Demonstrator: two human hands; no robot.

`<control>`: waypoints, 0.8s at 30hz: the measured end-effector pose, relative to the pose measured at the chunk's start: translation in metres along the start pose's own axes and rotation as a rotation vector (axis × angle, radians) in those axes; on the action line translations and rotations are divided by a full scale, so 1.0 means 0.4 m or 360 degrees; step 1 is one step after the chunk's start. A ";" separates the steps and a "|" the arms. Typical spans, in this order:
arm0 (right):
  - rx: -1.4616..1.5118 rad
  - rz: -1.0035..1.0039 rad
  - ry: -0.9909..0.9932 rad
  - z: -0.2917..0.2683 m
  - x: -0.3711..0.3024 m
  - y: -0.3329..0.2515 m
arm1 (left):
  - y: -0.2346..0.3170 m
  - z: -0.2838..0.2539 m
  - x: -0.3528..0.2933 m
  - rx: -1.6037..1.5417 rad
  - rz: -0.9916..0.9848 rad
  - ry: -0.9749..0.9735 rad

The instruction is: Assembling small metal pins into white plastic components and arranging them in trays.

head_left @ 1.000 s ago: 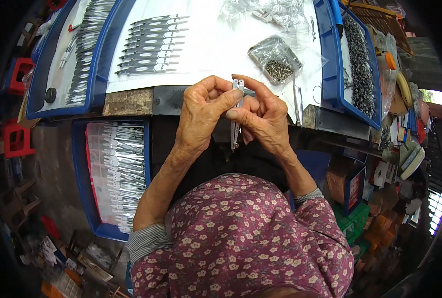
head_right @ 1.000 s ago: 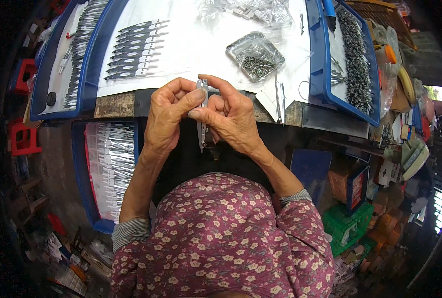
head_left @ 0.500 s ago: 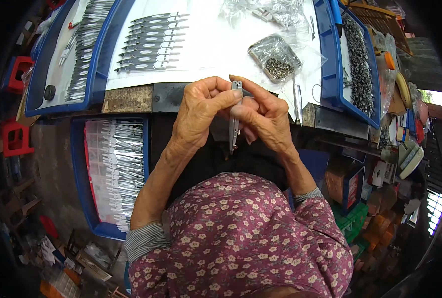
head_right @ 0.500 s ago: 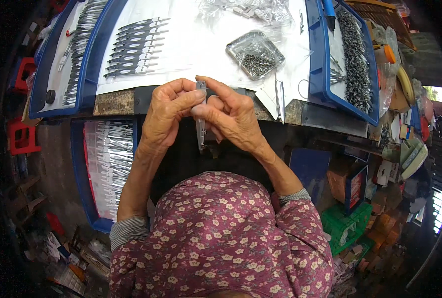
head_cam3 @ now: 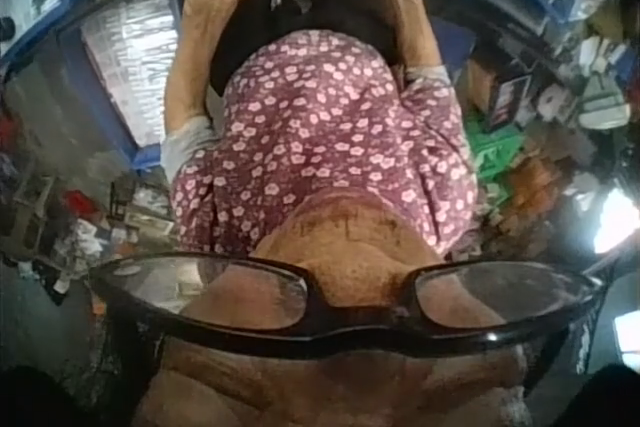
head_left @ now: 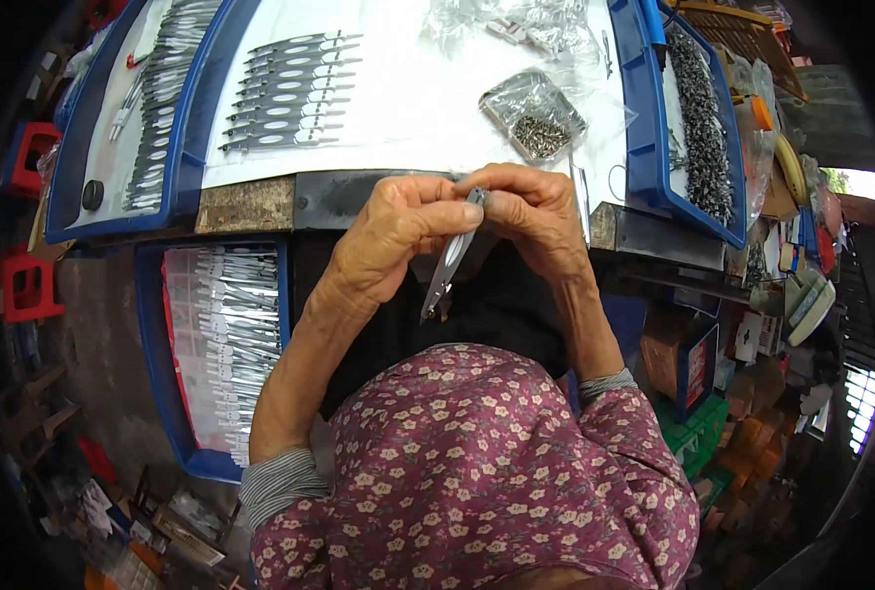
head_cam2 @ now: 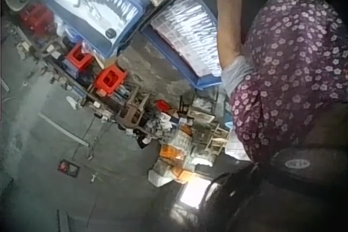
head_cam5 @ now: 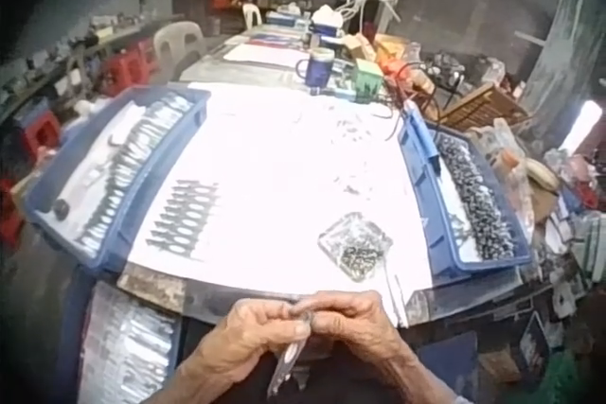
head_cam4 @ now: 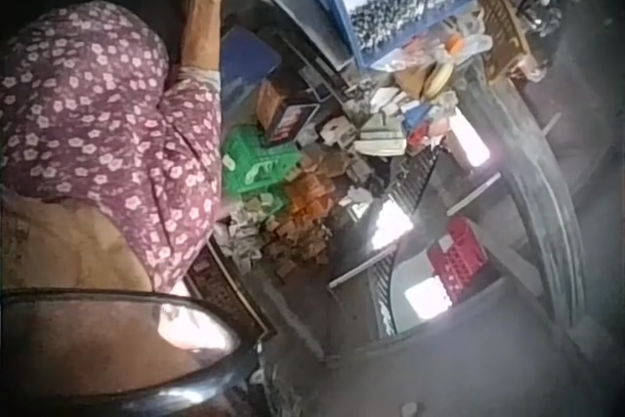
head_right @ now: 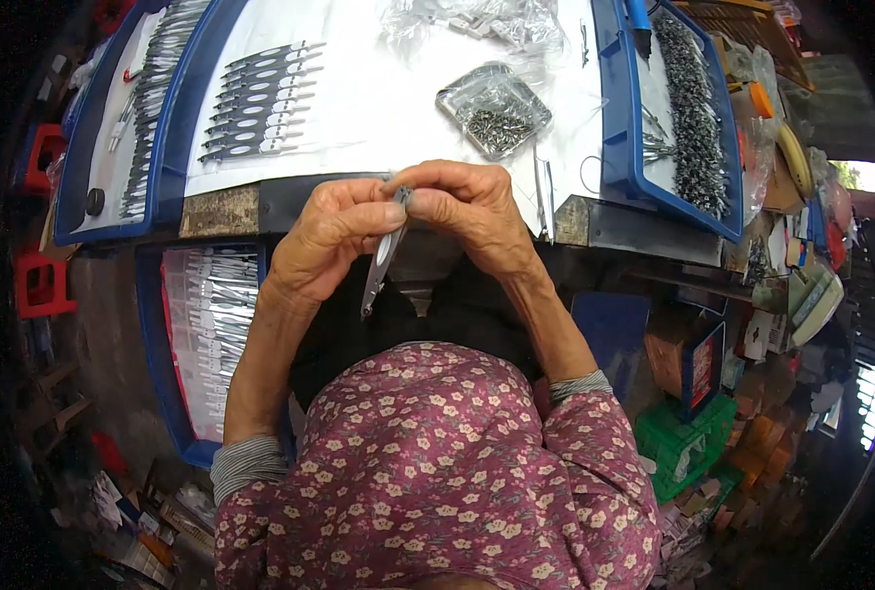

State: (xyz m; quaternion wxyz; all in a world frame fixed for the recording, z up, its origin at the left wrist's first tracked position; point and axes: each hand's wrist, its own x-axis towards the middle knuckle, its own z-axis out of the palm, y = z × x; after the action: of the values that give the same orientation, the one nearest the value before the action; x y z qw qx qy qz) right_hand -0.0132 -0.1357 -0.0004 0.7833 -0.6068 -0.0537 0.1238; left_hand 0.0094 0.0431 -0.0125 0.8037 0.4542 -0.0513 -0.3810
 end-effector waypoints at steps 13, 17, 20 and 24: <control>0.0087 -0.0204 0.0161 -0.020 -0.011 -0.042 | 0.011 0.031 -0.022 0.0130 -0.0002 -0.0077; 0.0115 -0.0249 0.0131 -0.027 -0.007 -0.047 | 0.016 0.030 -0.030 0.0170 -0.0025 -0.0102; 0.0174 -0.0229 0.0149 -0.014 -0.006 -0.063 | 0.019 0.029 -0.028 0.0193 0.0059 -0.0162; 0.0148 -0.0294 0.0193 -0.012 0.001 -0.062 | 0.055 0.060 -0.023 0.0405 0.0187 -0.0083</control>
State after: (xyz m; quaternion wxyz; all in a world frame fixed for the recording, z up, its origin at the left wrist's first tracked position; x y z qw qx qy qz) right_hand -0.0084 -0.1460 0.0222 0.8205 -0.5686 -0.0560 0.0165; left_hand 0.0052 0.0391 0.0208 0.7590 0.5385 -0.1465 -0.3355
